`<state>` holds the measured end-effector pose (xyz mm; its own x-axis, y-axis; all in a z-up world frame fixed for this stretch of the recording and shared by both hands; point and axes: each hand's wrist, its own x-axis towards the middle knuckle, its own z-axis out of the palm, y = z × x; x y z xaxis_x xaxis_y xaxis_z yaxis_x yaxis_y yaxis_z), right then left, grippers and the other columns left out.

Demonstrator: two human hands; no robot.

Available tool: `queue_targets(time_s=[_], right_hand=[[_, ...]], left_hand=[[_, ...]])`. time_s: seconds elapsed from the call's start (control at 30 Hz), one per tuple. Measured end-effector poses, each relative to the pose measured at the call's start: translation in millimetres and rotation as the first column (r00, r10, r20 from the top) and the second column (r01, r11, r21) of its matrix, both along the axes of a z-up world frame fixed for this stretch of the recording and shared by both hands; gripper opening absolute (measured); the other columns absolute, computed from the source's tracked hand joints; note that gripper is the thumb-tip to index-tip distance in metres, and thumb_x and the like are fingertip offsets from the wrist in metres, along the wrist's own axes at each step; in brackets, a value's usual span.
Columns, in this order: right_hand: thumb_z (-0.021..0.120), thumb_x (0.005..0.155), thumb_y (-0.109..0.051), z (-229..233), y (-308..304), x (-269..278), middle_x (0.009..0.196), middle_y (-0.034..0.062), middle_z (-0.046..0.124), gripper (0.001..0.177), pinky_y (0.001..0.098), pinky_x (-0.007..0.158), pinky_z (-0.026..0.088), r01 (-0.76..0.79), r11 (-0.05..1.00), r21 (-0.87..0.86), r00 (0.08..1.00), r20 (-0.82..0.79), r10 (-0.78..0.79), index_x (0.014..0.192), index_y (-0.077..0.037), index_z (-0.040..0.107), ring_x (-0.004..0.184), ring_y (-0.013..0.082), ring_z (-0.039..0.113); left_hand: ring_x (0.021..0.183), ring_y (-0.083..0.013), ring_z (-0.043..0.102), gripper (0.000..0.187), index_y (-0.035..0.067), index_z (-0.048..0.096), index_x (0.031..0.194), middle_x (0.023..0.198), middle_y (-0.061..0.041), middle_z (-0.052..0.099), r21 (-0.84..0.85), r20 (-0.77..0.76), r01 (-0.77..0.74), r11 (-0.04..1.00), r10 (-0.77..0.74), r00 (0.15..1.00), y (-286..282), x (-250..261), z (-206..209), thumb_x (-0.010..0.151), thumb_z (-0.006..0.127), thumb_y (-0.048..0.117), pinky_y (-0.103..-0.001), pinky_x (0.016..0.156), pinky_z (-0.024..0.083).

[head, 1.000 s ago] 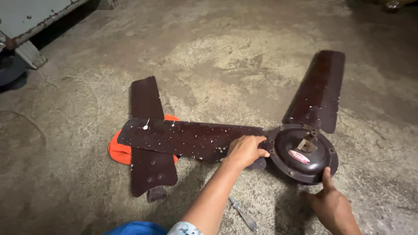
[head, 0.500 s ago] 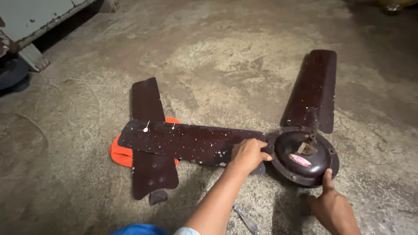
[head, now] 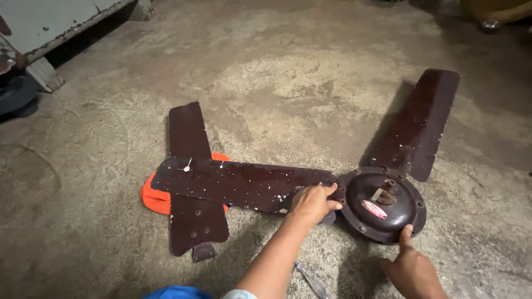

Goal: The person attaches three dark brown fan blades to a ceiling fan motor housing on the floor. They use a screwdriver to tighten screws securing each blade to the central hub.

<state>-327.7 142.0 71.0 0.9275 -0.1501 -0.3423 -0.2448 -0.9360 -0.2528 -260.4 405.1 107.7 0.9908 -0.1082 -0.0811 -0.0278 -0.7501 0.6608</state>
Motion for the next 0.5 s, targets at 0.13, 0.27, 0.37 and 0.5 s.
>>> queue_targets(time_s=[0.13, 0.27, 0.37, 0.5], right_hand=[[0.080, 0.076, -0.027, -1, -1, -1, 0.107, 0.0286, 0.077, 0.117, 0.0438, 0.097, 0.059, 0.027, 0.998, 0.056, 0.999, 0.017, -0.028, 0.166, -0.004, 0.008, 0.108, 0.0415, 0.075], [0.080, 0.079, -0.029, 8, -3, 2, 0.111, 0.0317, 0.073, 0.117, 0.0445, 0.098, 0.058, -0.007, 1.000, -0.014, 1.000, 0.002, 0.007, 0.167, -0.008, 0.007, 0.109, 0.0420, 0.074], [0.079, 0.080, -0.031, 31, -2, 3, 0.111, 0.0268, 0.075, 0.101, 0.0450, 0.098, 0.060, -0.057, 0.993, -0.103, 0.998, 0.005, 0.058, 0.163, -0.015, 0.024, 0.105, 0.0390, 0.076], [0.070, 0.090, -0.028, 73, 15, 5, 0.103, 0.0199, 0.080, 0.040, 0.0454, 0.093, 0.061, -0.064, 0.997, -0.033, 0.985, 0.156, 0.069, 0.129, -0.021, 0.072, 0.096, 0.0343, 0.080]], left_hand=[[0.125, -0.0335, 0.060, 0.053, 0.025, 0.065, 0.138, 0.134, -0.013, 0.064, -0.015, 0.000, -0.007, 1.000, 0.007, 1.000, 0, 7, -4, 0.089, 0.075, 0.042, -0.045, 0.102, 0.049], [0.122, -0.0327, 0.063, 0.051, 0.025, 0.066, 0.137, 0.131, -0.011, 0.068, -0.028, -0.004, -0.042, 0.999, 0.042, 0.999, -1, 6, -7, 0.088, 0.075, 0.038, -0.043, 0.102, 0.049], [0.120, -0.0309, 0.065, 0.049, 0.025, 0.070, 0.133, 0.127, -0.010, 0.071, -0.069, 0.003, -0.075, 0.995, 0.076, 0.997, -1, 3, -4, 0.085, 0.078, 0.035, -0.042, 0.101, 0.051], [0.118, -0.0302, 0.066, 0.047, 0.026, 0.071, 0.129, 0.123, -0.009, 0.072, -0.069, -0.018, -0.124, 0.990, 0.123, 0.992, -3, 0, -1, 0.084, 0.079, 0.034, -0.042, 0.098, 0.051]])
